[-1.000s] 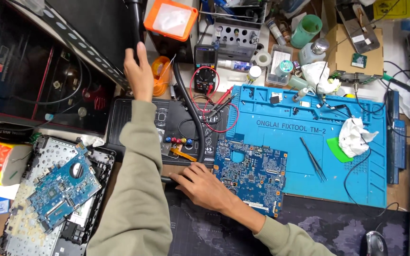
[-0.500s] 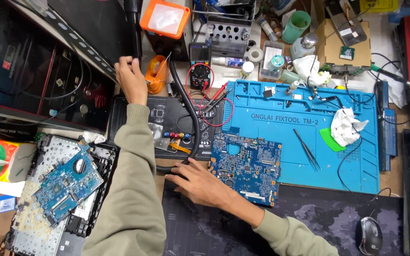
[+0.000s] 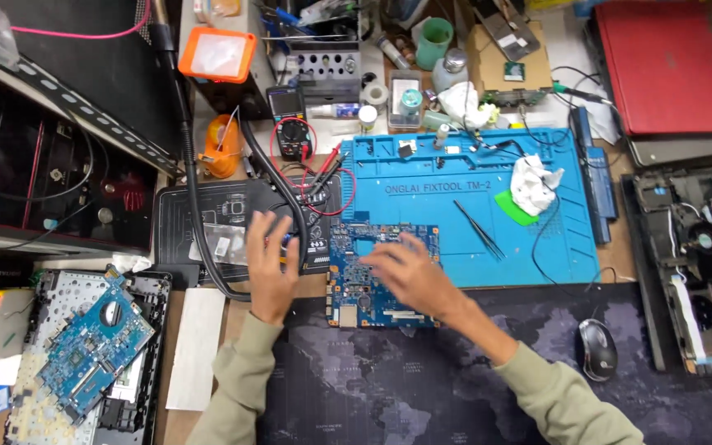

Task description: Repairing and cleaning a computer motherboard using a heat gun and cleaning supplies

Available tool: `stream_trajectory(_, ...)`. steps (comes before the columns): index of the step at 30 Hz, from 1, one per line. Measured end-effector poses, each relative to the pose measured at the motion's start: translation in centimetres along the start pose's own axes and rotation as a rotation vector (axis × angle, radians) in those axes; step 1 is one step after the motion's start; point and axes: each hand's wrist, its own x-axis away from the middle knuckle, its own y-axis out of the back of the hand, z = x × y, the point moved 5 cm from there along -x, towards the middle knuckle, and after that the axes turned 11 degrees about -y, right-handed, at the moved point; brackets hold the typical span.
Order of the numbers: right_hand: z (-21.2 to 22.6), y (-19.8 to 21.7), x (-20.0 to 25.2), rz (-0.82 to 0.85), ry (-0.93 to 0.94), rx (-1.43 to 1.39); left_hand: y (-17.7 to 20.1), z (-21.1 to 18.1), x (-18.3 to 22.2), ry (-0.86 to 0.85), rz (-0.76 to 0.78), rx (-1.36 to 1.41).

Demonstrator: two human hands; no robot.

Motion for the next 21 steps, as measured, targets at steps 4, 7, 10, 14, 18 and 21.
stream_trajectory(4,-3.4,3.6,1.2,-0.087,-0.143,0.024,-2.2,-2.1,1.9,0.008,0.089,0.099)
stream_trajectory(7,-6.7,5.4,2.5,-0.194,-0.252,0.082,-3.9,-2.8,1.7,0.161,0.095,0.299)
stream_trajectory(10,-10.1,6.3,3.9,-0.259,-0.409,0.128,-5.4,-2.1,2.1,0.260,0.054,0.391)
stream_trajectory(14,-12.6,7.4,5.8,-0.263,-0.546,0.160,-6.2,-1.8,2.8,0.289,0.000,0.344)
stream_trajectory(18,-14.3,6.9,6.9,-0.214,-0.612,0.194,-5.7,-1.9,2.7,0.287,-0.050,0.371)
stream_trajectory(21,-14.9,6.4,6.8,-0.191,-0.606,0.229,-5.7,-1.8,3.0,0.308,-0.065,0.366)
